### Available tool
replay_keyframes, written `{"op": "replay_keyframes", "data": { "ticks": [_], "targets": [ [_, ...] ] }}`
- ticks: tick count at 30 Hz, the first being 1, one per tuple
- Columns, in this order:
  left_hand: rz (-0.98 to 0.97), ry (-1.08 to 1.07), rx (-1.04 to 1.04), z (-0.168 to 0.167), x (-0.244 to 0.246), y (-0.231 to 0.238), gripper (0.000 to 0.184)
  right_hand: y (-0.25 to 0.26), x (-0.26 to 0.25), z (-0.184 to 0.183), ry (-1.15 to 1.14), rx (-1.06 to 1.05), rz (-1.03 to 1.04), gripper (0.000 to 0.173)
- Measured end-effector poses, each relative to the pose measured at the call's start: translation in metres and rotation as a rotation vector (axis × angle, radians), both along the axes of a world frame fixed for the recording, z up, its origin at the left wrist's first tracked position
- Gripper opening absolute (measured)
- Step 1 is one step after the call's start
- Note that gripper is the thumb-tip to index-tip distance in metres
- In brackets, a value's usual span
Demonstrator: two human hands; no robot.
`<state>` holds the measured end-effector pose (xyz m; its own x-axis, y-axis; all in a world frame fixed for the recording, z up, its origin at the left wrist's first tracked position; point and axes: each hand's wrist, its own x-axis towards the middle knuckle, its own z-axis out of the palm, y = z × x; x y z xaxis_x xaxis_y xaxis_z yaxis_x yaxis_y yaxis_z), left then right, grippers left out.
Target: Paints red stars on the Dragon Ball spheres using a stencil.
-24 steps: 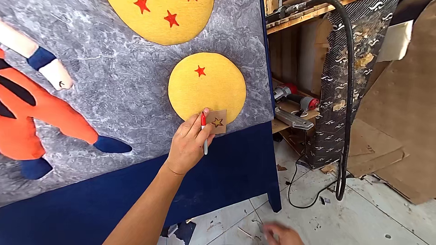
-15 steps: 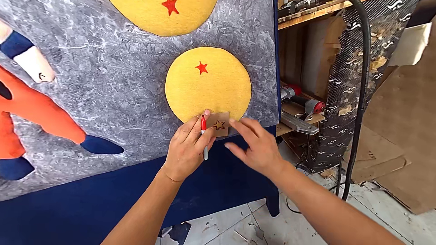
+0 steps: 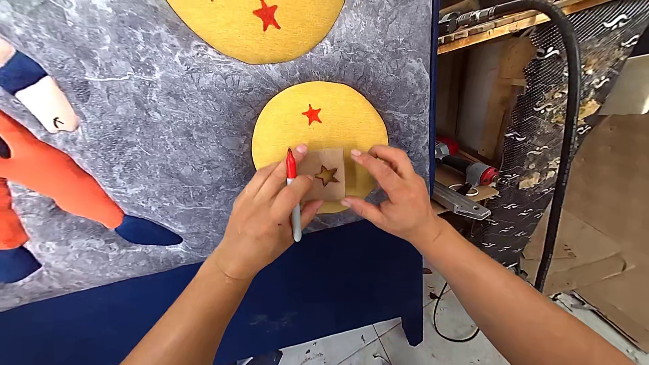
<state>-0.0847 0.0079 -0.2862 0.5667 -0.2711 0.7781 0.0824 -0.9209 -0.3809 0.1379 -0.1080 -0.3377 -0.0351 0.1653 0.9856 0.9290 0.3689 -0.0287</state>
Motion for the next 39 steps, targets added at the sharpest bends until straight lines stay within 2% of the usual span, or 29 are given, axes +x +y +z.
{"op": "replay_keyframes", "data": {
  "ticks": [4,10,16,20,39],
  "targets": [
    [0.037,0.075,0.018,0.016,0.002,-0.002,0.036,0.01,0.005,0.021,-0.102,-0.062,-0.088,0.069],
    [0.032,0.032,0.034,0.018,0.001,0.007,0.037,0.014,0.003,0.024,-0.112,-0.075,-0.152,0.076],
    [0.042,0.05,0.051,0.023,0.006,0.007,0.034,0.014,0.0,0.025,-0.101,-0.092,-0.182,0.072],
    [0.047,0.054,0.046,0.025,0.005,0.008,0.034,0.013,-0.002,0.025,-0.093,-0.113,-0.203,0.078],
    [0.039,0.057,0.024,0.025,0.004,0.008,0.032,0.015,-0.004,0.025,-0.076,-0.098,-0.208,0.074]
  ]
}}
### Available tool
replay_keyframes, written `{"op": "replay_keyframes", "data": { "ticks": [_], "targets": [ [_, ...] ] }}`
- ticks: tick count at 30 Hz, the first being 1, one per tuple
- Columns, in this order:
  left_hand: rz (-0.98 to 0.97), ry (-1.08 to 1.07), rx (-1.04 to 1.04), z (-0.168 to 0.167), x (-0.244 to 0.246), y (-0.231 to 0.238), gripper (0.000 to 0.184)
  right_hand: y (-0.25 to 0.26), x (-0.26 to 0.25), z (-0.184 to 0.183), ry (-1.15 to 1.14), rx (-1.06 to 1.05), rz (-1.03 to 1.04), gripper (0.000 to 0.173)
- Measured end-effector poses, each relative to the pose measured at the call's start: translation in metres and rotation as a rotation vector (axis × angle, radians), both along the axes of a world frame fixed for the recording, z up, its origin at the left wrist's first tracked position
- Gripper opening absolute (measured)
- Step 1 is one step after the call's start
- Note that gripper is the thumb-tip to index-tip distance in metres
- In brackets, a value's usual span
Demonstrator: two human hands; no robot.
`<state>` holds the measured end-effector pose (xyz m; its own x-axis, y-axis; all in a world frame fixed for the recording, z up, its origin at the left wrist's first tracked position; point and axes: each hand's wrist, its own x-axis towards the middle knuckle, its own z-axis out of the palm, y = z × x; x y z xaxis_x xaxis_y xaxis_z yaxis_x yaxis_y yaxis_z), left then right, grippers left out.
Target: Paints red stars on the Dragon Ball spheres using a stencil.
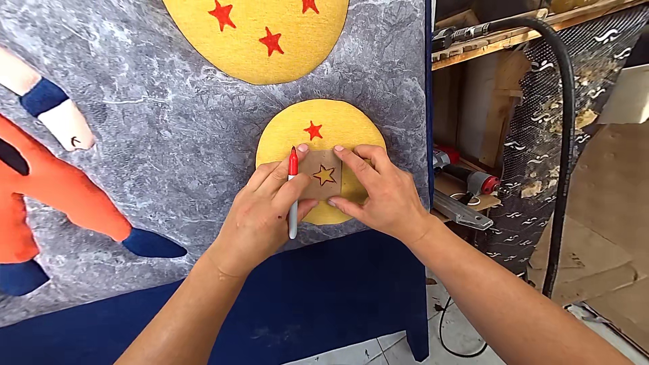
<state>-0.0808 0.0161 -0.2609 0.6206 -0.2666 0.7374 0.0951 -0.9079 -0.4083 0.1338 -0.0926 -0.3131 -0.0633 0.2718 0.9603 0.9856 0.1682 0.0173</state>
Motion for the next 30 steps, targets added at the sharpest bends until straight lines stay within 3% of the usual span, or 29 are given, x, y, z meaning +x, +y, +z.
{"op": "replay_keyframes", "data": {
  "ticks": [30],
  "targets": [
    [0.046,-0.012,0.018,-0.0035,0.0031,0.0044,0.029,0.0044,-0.0054,-0.0028,0.029,0.029,-0.069,0.069]
  ]
}}
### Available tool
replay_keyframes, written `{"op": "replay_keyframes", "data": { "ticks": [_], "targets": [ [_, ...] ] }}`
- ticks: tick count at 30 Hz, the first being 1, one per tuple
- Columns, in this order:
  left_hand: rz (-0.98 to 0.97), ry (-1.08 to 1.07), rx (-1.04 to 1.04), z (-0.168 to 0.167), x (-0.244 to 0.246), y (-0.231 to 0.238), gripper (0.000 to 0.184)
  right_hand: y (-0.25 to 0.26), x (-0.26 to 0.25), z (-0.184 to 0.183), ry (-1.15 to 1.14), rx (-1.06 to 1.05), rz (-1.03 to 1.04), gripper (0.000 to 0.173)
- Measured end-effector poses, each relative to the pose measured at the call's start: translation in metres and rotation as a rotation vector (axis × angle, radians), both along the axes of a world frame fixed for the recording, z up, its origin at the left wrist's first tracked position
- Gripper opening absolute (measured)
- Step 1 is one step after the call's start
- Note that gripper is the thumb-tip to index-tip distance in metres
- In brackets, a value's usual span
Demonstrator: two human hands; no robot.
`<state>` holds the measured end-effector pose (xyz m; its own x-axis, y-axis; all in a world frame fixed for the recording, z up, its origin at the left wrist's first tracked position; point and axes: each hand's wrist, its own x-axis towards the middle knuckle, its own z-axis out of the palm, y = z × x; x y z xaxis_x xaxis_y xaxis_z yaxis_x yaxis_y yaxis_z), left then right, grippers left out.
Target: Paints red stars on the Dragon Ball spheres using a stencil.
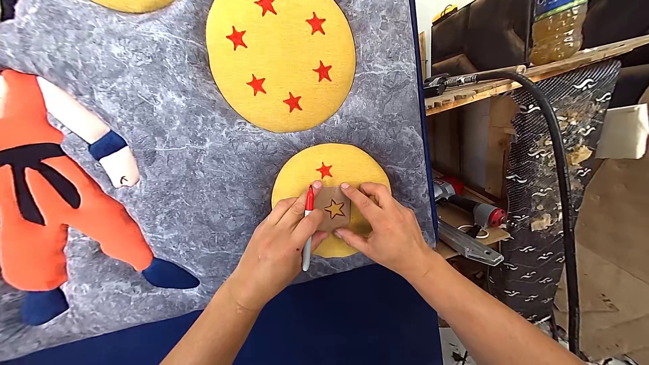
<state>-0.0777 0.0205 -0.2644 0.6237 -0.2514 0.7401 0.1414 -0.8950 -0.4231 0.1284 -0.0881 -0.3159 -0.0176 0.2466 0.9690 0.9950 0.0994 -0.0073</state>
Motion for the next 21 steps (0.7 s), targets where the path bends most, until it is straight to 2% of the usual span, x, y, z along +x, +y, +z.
{"op": "replay_keyframes", "data": {
  "ticks": [17,21],
  "targets": [
    [-0.017,-0.009,0.009,0.0008,0.0013,0.0029,0.033,0.0062,-0.0027,-0.0016,-0.005,0.068,-0.027,0.068],
    [-0.094,-0.085,-0.173,-0.0037,-0.0042,-0.0046,0.036,0.0059,-0.0059,-0.0014,-0.001,0.073,-0.048,0.068]
  ]
}}
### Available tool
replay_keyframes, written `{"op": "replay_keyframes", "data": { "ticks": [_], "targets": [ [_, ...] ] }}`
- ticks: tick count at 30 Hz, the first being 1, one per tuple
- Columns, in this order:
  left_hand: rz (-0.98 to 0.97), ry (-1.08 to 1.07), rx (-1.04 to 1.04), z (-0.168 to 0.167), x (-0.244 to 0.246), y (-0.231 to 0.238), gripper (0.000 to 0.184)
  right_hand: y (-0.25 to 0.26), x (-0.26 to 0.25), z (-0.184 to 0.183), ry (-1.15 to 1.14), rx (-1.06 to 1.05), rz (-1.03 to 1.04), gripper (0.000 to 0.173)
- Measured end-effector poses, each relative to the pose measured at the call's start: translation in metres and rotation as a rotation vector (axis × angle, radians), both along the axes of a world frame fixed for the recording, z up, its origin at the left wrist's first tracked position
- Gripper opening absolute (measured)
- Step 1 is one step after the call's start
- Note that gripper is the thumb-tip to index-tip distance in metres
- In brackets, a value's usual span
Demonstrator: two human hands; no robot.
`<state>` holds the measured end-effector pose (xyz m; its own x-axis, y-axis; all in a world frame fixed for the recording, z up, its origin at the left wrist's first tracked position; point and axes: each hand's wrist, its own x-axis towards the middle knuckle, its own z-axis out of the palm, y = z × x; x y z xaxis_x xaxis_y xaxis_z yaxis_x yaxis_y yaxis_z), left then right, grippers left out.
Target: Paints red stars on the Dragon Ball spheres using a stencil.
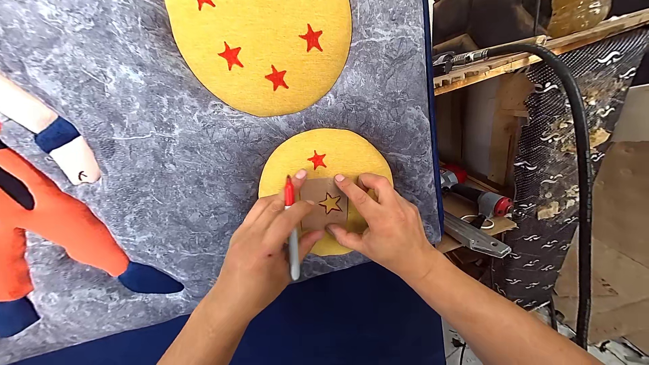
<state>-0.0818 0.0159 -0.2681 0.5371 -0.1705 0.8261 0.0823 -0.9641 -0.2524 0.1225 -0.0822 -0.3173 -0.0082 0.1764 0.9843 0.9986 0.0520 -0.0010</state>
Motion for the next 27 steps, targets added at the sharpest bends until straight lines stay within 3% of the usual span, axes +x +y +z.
{"op": "replay_keyframes", "data": {
  "ticks": [4,9,18,27],
  "targets": [
    [-0.069,-0.166,-0.172,-0.012,-0.005,-0.014,0.034,0.002,0.0,-0.001,-0.004,0.032,0.001,0.067],
    [0.132,-0.111,-0.004,-0.026,0.002,-0.006,0.05,0.004,0.001,-0.002,-0.01,0.05,0.001,0.068],
    [0.175,-0.124,0.081,-0.029,0.006,0.003,0.038,0.005,0.0,-0.003,-0.004,0.06,-0.001,0.069],
    [-0.147,-0.101,-0.311,-0.015,0.002,-0.025,0.033,0.003,0.001,-0.003,0.006,0.024,0.044,0.066]
  ]
}}
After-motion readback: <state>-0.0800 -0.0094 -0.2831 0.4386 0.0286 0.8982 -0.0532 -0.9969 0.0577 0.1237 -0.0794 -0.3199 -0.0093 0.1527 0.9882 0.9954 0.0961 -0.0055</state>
